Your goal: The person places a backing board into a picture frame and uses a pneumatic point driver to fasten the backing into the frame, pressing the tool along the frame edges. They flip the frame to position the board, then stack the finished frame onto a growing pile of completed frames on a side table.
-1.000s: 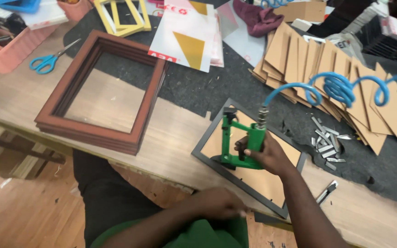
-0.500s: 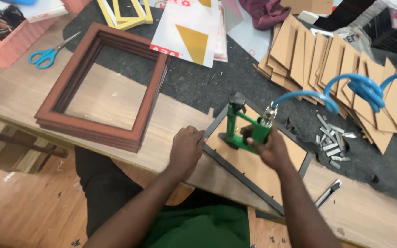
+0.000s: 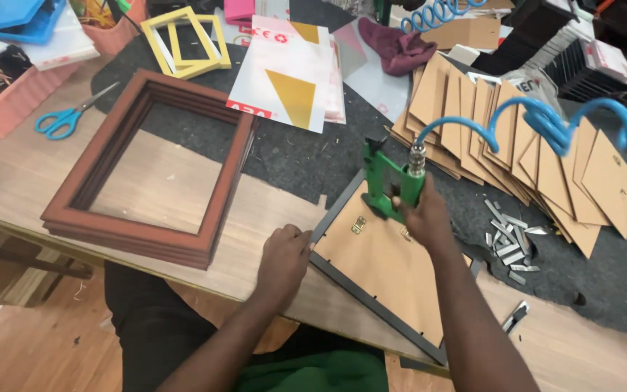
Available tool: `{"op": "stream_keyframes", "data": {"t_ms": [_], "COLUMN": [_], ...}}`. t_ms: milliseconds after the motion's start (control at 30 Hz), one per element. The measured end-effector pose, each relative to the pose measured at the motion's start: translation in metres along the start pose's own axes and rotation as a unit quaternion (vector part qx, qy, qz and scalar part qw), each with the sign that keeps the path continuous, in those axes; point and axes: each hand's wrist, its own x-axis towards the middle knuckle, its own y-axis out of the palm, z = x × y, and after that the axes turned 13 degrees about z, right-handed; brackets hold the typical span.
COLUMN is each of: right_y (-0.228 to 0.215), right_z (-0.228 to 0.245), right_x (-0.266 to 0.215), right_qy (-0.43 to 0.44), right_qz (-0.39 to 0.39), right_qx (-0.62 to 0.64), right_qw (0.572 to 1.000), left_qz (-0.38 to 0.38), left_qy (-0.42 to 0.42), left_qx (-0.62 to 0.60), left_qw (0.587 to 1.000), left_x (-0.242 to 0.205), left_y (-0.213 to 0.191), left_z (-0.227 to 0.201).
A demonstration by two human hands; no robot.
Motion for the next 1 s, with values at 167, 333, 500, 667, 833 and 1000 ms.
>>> {"op": "stream_keyframes", "data": {"t_ms": [167,333,500,667,833,1000], "right_y": [-0.008,0.011,0.021,-0.007,-0.077,-0.122], "right_z": [0.002,-0.005,0.029,0.015,0.018,0.008], "right_x": [0.027,0.008,-0.054,-0.111,-0.172,-0.226], "right_qy": [-0.041,-0.023,0.006,0.016,0.085,0.071], "right_qz": [0.052,0.097,0.042,-0.062,-0.189,-0.292], "right_qx": [0.097,0.201,0.151,0.278,0.267,0.207], "right_qw": [0.993,0.975,0.988,0.959,0.941,0.931], "left_qz": [0.012,0.066,0.130,0.057,0.071,0.302], "left_qy": [-0.007,-0.044,-0.013,0.162,0.286,0.136], "left_qx": [-0.003,-0.023,0.078,0.066,0.121,0.214], "left_qw": [1.000,0.997,0.988,0.983,0.948,0.919], "left_x": [0.000,-0.019,-0.003,0.076,0.150,0.167], "left_y": [0.003,0.008,0.009,0.038,0.152,0.110], "left_z": [0.001,0.002,0.009,-0.006,0.000,-0.074]}}
